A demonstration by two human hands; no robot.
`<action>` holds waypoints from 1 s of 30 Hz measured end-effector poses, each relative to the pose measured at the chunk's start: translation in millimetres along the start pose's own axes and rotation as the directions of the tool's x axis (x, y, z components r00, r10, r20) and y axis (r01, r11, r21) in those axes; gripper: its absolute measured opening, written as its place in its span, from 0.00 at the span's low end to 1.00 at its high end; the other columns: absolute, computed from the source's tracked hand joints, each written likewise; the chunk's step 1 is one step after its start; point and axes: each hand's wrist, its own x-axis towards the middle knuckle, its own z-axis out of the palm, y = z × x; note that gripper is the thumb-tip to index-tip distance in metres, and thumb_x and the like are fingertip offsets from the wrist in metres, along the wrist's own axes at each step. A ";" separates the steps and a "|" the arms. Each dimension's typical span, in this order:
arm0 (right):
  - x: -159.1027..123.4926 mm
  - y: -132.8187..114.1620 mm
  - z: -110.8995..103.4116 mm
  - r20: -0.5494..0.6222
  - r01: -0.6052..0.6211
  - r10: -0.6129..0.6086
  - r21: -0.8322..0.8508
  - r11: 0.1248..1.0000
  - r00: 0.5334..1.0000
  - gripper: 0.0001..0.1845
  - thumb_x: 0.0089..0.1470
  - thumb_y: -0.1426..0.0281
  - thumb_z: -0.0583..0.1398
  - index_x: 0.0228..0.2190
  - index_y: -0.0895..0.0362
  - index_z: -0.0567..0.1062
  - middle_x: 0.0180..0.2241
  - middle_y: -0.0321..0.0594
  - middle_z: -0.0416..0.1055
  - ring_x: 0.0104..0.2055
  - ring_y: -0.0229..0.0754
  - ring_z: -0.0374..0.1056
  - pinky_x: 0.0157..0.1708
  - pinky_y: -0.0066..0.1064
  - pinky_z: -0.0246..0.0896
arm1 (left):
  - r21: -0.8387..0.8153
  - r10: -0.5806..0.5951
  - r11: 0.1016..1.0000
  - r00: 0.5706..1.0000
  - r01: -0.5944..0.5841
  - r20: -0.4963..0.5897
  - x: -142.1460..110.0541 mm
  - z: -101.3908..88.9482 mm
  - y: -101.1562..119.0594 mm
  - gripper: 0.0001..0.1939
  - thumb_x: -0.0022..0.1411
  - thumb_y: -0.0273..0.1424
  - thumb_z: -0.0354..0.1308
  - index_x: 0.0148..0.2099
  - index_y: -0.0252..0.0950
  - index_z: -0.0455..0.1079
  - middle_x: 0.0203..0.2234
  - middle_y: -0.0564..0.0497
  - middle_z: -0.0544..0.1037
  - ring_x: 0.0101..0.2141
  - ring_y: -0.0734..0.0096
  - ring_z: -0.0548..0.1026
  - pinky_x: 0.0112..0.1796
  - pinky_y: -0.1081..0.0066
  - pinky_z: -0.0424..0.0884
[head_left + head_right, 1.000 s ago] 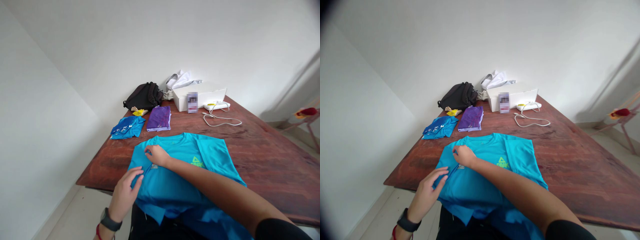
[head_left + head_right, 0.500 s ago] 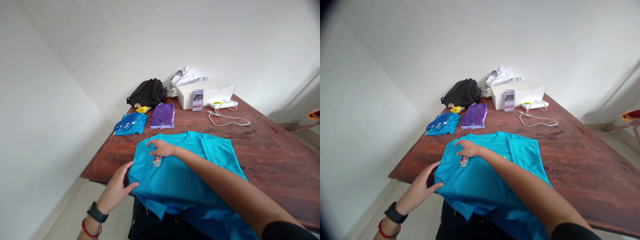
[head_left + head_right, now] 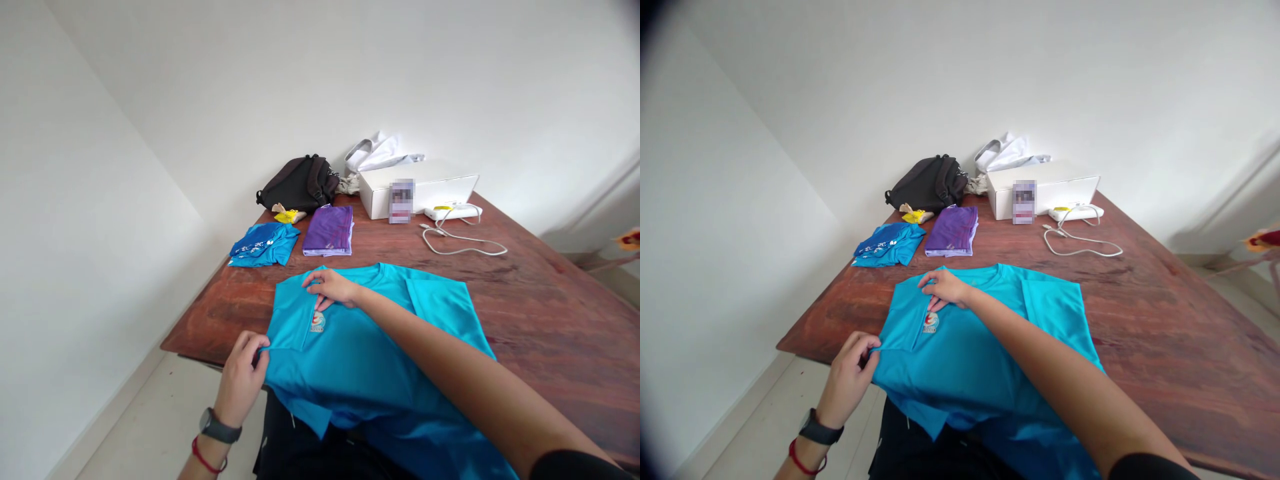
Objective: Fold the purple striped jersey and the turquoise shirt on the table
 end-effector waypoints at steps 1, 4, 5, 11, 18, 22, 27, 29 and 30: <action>0.2 0.7 -1.2 0.023 -0.010 0.010 -0.020 1.000 1.000 0.10 0.58 0.73 0.60 0.43 0.56 0.74 0.18 0.31 0.70 0.25 0.40 0.75 0.26 0.29 0.75 | -0.005 0.010 1.000 1.000 -0.010 0.016 -1.4 -1.7 -1.5 0.10 0.69 0.31 0.49 0.41 0.39 0.72 0.38 0.48 0.73 0.38 0.64 0.75 0.41 0.65 0.74; 1.4 3.2 -5.0 0.067 -0.032 0.037 -0.065 0.997 0.997 0.08 0.57 0.73 0.60 0.40 0.57 0.76 0.19 0.32 0.71 0.26 0.41 0.76 0.25 0.28 0.74 | -0.038 0.034 0.999 0.996 -0.032 0.078 -7.2 -7.5 -4.4 0.14 0.71 0.34 0.49 0.44 0.40 0.76 0.39 0.46 0.73 0.40 0.63 0.76 0.39 0.68 0.75; 1.8 4.1 -6.1 0.073 -0.037 0.043 -0.080 0.996 0.996 0.08 0.56 0.73 0.60 0.39 0.57 0.76 0.19 0.32 0.71 0.26 0.41 0.76 0.25 0.28 0.74 | -0.055 0.035 0.998 0.994 -0.030 0.105 -8.7 -10.0 -4.3 0.14 0.71 0.35 0.49 0.45 0.41 0.77 0.39 0.46 0.73 0.40 0.62 0.76 0.38 0.69 0.75; 3.2 8.1 -9.4 0.073 -0.003 0.013 -0.128 0.992 0.997 0.07 0.57 0.71 0.61 0.39 0.57 0.76 0.20 0.31 0.71 0.25 0.39 0.74 0.26 0.29 0.73 | -0.185 -0.010 0.981 0.974 0.053 0.226 18.1 -27.5 -6.4 0.15 0.72 0.39 0.50 0.51 0.43 0.76 0.42 0.47 0.76 0.37 0.66 0.77 0.34 0.72 0.75; -10.2 -7.1 11.9 -0.209 0.102 -0.374 -0.743 0.661 0.904 0.11 0.58 0.69 0.63 0.44 0.57 0.78 0.39 0.44 0.74 0.40 0.45 0.73 0.43 0.35 0.68 | -0.267 0.016 0.959 0.926 0.093 0.378 135.9 -6.8 -60.7 0.26 0.65 0.46 0.56 0.57 0.35 0.71 0.45 0.41 0.79 0.44 0.58 0.77 0.45 0.62 0.74; -26.1 -9.3 53.2 0.103 0.374 -0.647 -0.879 0.297 0.755 0.13 0.64 0.66 0.57 0.46 0.56 0.77 0.47 0.47 0.72 0.50 0.48 0.69 0.52 0.39 0.63 | -0.285 0.022 0.933 0.759 0.218 0.651 182.5 7.7 -77.2 0.34 0.58 0.54 0.60 0.58 0.33 0.69 0.33 0.48 0.77 0.28 0.69 0.74 0.28 0.72 0.69; -31.7 17.9 91.7 0.538 0.691 -0.544 -0.714 0.112 0.644 0.24 0.64 0.58 0.59 0.55 0.60 0.73 0.60 0.51 0.67 0.61 0.53 0.64 0.60 0.41 0.59 | -0.239 0.019 0.943 0.679 0.231 0.734 199.1 14.3 -77.6 0.32 0.51 0.55 0.65 0.46 0.34 0.74 0.30 0.51 0.77 0.25 0.71 0.72 0.26 0.73 0.67; -31.3 28.8 96.1 0.579 0.711 -0.491 -0.692 0.127 0.651 0.29 0.64 0.57 0.58 0.59 0.63 0.69 0.65 0.54 0.62 0.67 0.56 0.57 0.64 0.46 0.54 | -0.229 0.006 0.945 0.683 0.235 0.730 200.1 17.7 -78.9 0.30 0.50 0.54 0.67 0.44 0.34 0.75 0.27 0.51 0.77 0.25 0.70 0.72 0.26 0.72 0.67; -31.2 32.5 96.8 0.578 0.705 -0.468 -0.693 0.150 0.668 0.31 0.64 0.57 0.58 0.61 0.63 0.67 0.66 0.54 0.60 0.69 0.57 0.54 0.66 0.48 0.52 | -0.220 -0.002 0.947 0.685 0.236 0.728 200.6 19.5 -79.9 0.28 0.49 0.53 0.67 0.42 0.34 0.75 0.25 0.51 0.76 0.25 0.69 0.72 0.26 0.72 0.67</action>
